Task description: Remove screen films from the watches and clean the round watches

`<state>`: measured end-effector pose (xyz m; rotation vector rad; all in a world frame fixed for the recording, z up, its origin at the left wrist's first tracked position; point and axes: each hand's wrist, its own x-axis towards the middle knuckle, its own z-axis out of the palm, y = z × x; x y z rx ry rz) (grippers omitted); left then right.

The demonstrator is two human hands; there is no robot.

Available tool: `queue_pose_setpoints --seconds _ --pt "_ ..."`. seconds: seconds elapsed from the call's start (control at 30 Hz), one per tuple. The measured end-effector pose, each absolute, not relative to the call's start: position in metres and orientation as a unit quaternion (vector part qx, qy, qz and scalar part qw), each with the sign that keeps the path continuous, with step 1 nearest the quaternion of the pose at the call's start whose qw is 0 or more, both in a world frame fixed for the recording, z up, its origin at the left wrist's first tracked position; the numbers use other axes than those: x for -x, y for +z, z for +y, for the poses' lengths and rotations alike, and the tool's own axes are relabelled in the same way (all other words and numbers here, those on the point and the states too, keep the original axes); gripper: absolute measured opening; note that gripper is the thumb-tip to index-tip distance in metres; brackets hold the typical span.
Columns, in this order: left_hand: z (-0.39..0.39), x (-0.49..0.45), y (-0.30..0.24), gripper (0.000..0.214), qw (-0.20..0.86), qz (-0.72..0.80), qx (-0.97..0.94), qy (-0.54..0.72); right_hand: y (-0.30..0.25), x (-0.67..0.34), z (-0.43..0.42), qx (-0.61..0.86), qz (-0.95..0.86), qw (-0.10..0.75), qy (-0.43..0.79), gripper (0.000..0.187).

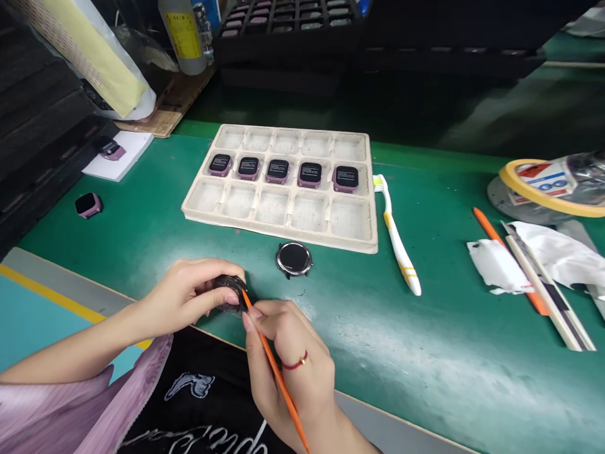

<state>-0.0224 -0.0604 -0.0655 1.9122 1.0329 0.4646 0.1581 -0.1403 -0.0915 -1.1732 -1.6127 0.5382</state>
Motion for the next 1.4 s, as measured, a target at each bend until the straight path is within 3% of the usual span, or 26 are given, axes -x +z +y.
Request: queue_pose_setpoints --seconds 1.4 --pt "-0.0577 0.0214 -0.0662 0.011 0.436 0.417 -0.775 0.187 -0.092 -0.1644 -0.1379 0.492 -0.62 0.518 0.324 0.017"
